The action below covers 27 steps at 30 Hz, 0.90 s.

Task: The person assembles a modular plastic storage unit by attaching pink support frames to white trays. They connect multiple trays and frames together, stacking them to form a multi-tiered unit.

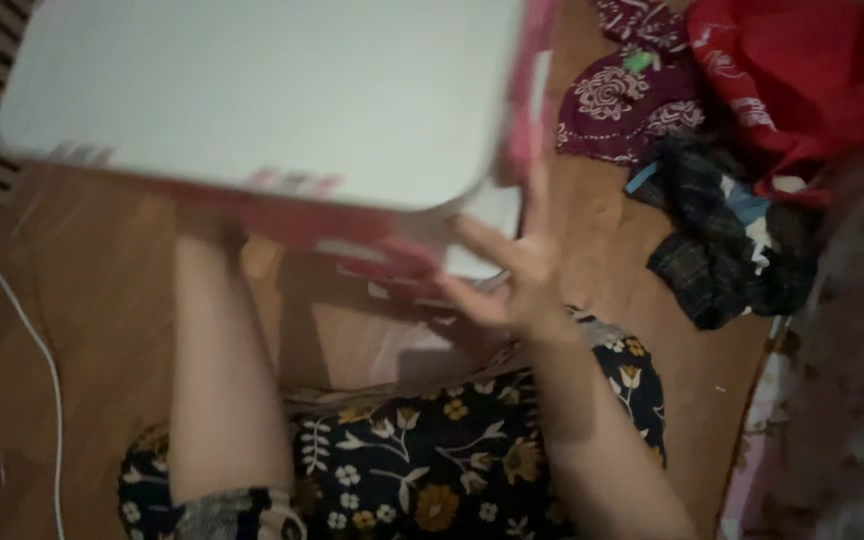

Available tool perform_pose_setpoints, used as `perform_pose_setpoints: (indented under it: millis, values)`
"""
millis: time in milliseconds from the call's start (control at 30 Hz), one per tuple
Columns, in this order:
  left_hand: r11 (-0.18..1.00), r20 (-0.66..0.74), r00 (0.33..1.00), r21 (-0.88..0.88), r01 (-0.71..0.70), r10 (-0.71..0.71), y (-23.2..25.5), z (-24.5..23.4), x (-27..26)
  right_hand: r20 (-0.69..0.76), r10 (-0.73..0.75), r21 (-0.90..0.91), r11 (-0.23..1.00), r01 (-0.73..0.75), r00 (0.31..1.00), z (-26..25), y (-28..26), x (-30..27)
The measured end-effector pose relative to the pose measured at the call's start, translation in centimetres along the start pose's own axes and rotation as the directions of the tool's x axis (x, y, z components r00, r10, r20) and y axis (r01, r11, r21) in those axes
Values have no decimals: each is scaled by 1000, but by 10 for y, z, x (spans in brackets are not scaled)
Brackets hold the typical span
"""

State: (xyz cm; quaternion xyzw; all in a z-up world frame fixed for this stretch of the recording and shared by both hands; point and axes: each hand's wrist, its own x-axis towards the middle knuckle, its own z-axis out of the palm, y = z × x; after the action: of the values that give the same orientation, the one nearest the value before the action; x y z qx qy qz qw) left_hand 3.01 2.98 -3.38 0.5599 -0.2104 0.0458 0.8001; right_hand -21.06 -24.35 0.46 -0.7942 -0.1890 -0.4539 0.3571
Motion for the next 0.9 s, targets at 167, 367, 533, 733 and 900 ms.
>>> perform_pose_setpoints:
  millis: [167, 367, 533, 733, 900]
  values:
    - [999, -41, 999, 21, -32, 33, 13, -9, 0, 77, -77, 52, 996, 73, 994, 15, -37, 6]
    - [997, -81, 995, 45, -55, 59, 33, -16, -17, 236, 375, 530, 724, -442, 896, -8, -37, 1]
    - [995, -102, 991, 63, -83, 89, 53, -23, -35, -68, 474, 483, 786, -386, 878, -17, 28, 9]
    - [990, -91, 987, 66, -124, 130, 70, -15, -35, 198, 662, 606, 497, -621, 723, -3, 37, 5]
    - [988, -106, 983, 64, -144, 150, 81, -16, -39, -3, 607, 505, 687, -523, 795, -4, 16, 9]
